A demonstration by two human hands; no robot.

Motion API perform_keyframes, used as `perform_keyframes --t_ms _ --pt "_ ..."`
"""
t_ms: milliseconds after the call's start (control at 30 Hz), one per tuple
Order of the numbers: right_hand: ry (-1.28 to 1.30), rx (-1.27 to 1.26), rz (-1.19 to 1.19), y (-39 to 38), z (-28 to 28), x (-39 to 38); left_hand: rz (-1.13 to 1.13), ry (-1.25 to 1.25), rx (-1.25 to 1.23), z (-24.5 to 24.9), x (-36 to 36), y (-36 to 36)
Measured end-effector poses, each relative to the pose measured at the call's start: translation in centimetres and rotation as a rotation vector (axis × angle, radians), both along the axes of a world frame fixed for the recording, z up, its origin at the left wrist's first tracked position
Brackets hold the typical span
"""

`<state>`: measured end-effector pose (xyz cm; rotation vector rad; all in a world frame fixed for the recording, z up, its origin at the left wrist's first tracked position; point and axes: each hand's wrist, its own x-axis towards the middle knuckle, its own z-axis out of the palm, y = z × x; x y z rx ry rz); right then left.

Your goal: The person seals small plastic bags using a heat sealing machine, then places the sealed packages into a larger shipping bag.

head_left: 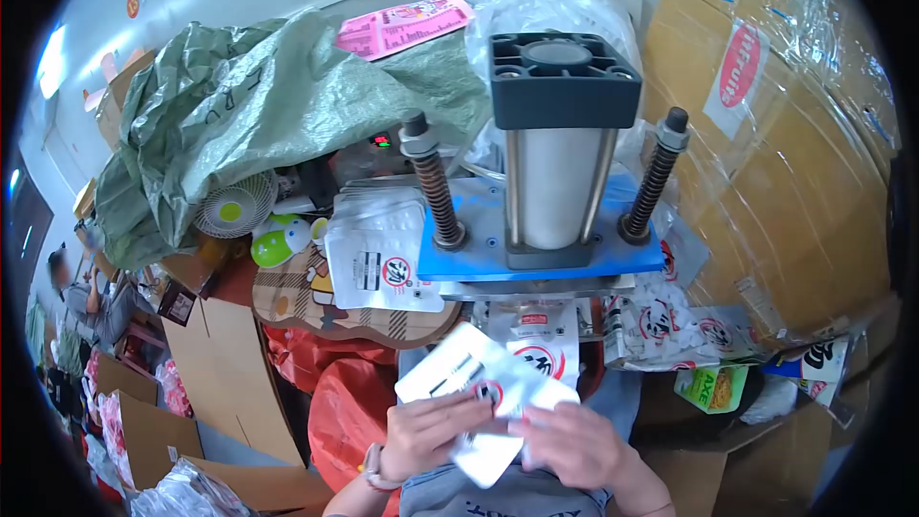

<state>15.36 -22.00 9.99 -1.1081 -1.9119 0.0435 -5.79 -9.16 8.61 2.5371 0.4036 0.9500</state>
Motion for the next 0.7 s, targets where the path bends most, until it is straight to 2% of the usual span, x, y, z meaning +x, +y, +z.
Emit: perform_keyframes --t_ms 67,100,167,200,233,267,300,333,367,433,467,533,567,600,633,667,700 --pt "0.005 -0.019 0.060 -1.9 3.0 0.2 -0.232 0.013 -0.141 2.3 0.0 -0.4" --pt "0.089 -0.062 0.060 -2.2 2.9 0.2 -0.301 0.012 -0.164 1.9 0.5 -0.3" --pt "0.254 -0.164 -0.105 -0.8 1.6 1.0 -0.267 0.116 -0.372 0.0 1.6 -0.2" --pt "0.170 -0.211 -0.219 0.4 0.3 1.7 -0.248 0.109 -0.542 -2.2 2.9 0.3" --pt "0.120 -0.307 -0.369 1.4 -1.0 2.3 -0.140 0.216 -0.784 -5.0 4.0 1.0" --pt "0.198 -0.289 -0.444 1.6 -2.2 2.7 -0.025 0.323 -1.020 -7.6 4.9 1.4" --pt "0.273 -0.263 -0.519 1.6 -2.7 3.5 0.053 0.081 -1.332 -8.6 6.1 1.2" --pt "0.373 -0.233 -0.548 0.9 -2.0 4.2 0.052 -0.038 -1.450 -9.0 7.0 1.8" --pt "0.312 -0.186 -0.636 -0.2 -0.8 5.0 0.055 -0.156 -1.574 -8.4 7.8 2.3" --pt "0.191 -0.135 -0.845 -1.4 0.4 6.2 0.050 -0.147 -1.604 -7.0 8.8 4.1" --pt "0.192 -0.139 -0.840 -1.3 -0.4 6.8 0.038 -0.181 -1.619 -7.3 9.3 4.8" --pt "-0.171 -0.313 -1.142 -0.2 -3.6 8.3 0.033 -0.202 -1.657 -8.0 9.7 5.3" --pt "-0.168 -0.314 -1.133 -0.4 -6.1 8.9 0.055 -0.195 -1.674 -8.1 9.8 5.3" --pt "-0.147 -0.427 -1.097 -1.1 -9.1 9.2 0.066 -0.214 -1.682 -8.8 9.9 5.1" --pt "-0.134 -0.534 -1.052 -0.8 -9.7 9.2 0.052 -0.134 -1.564 -8.4 9.9 5.5" --pt "-0.113 -0.490 -0.964 -1.1 -9.4 9.3 0.051 -0.055 -1.453 -7.7 9.7 5.9" --pt "-0.085 -0.452 -0.879 -1.6 -8.1 8.8 0.131 0.185 -1.344 -6.8 8.6 7.2"
